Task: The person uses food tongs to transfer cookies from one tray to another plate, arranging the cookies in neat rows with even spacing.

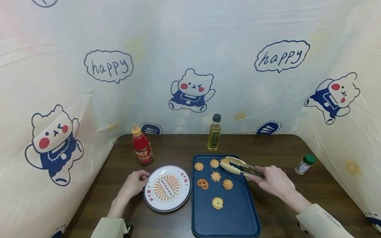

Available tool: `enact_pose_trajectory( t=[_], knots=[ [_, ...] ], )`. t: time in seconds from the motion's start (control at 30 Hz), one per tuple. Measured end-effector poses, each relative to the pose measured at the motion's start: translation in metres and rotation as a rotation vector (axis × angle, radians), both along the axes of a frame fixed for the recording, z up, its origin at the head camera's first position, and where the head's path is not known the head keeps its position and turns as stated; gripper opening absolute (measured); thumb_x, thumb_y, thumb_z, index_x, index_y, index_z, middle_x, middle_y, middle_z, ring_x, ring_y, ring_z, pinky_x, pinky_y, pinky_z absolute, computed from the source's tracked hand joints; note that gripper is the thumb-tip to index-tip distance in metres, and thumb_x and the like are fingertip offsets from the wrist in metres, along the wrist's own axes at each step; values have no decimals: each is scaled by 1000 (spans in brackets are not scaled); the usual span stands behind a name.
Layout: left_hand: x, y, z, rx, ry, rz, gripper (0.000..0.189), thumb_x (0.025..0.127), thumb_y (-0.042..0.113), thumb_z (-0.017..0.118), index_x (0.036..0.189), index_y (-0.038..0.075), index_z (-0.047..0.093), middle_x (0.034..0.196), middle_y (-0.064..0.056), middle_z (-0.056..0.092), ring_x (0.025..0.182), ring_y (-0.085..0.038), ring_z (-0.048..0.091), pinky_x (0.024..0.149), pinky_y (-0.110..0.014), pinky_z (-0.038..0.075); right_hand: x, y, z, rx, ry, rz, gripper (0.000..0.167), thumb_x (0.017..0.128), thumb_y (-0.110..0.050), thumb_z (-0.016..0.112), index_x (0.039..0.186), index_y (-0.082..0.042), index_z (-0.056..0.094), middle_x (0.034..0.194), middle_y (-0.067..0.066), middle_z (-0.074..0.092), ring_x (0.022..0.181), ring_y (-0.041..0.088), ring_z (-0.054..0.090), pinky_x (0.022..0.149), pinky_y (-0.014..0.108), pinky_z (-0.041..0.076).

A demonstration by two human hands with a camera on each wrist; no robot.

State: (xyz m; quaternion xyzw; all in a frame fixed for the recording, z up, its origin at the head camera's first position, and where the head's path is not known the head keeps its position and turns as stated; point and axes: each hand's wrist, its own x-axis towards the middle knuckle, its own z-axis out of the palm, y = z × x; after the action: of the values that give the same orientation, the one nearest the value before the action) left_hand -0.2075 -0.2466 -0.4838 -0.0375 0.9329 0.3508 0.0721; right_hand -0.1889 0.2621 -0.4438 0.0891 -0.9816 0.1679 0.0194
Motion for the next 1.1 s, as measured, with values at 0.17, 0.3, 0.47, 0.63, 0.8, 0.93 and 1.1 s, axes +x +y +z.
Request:
enact_pose_trajectory(
  t=[0.17, 0.3, 0.47, 0.63, 0.8, 0.93, 1.1],
  knots=[
    [-2, -2, -4, -7, 10, -2, 23, 93, 4, 66, 115, -2, 67, 92, -9, 64, 83, -23, 57, 74, -39, 49, -4, -18, 7, 3, 36, 19, 64, 89, -55, 68, 127, -3, 67, 56, -4, 46, 48, 12, 44, 44, 30, 32],
    [0, -3, -5, -6, 12, -8, 23, 93, 4, 66, 115, -3, 66, 92, -9, 64, 82, -23, 57, 73, -40, 49, -9, -37, 11, 5, 69, 61, 62, 89, -54, 68, 127, -6, 68, 53, -4, 43, 44, 11, 41, 43, 29, 31],
    [0, -3, -3, -9, 16, -11, 22, 93, 4, 65, 114, -3, 66, 93, -9, 64, 83, -24, 56, 74, -41, 50, -13, -61, 11, 1, 105, 117, 62, 89, -55, 68, 127, -7, 69, 48, -5, 38, 38, 11, 34, 41, 28, 28],
    [0, 0, -1, -15, 3, -3, 24, 93, 5, 66, 115, -2, 66, 93, -9, 63, 83, -24, 56, 74, -41, 50, -16, -85, 11, -22, 109, 163, 59, 89, -53, 69, 127, -8, 69, 45, -7, 37, 35, 11, 34, 38, 27, 27],
    [-1, 0, -4, -21, 13, -12, 22, 93, 4, 66, 114, -2, 67, 93, -9, 64, 83, -24, 56, 75, -41, 49, -19, -109, 10, -31, 105, 206, 58, 90, -53, 68, 129, -9, 68, 43, -8, 38, 33, 11, 32, 37, 26, 26],
    [-1, 0, -6, -23, 15, -5, 22, 92, 4, 67, 113, -1, 68, 93, -9, 64, 84, -23, 57, 77, -42, 50, -21, -127, 7, -12, 122, 244, 55, 90, -53, 68, 128, -13, 69, 46, -10, 40, 35, 7, 36, 38, 25, 29],
    [0, -2, -4, -12, 11, 0, 23, 92, 4, 67, 114, -1, 67, 93, -9, 65, 84, -23, 58, 79, -43, 51, -23, -150, 2, -11, 146, 288, 50, 89, -52, 69, 123, -15, 72, 62, -7, 55, 40, 5, 41, 40, 25, 32]
  ],
)
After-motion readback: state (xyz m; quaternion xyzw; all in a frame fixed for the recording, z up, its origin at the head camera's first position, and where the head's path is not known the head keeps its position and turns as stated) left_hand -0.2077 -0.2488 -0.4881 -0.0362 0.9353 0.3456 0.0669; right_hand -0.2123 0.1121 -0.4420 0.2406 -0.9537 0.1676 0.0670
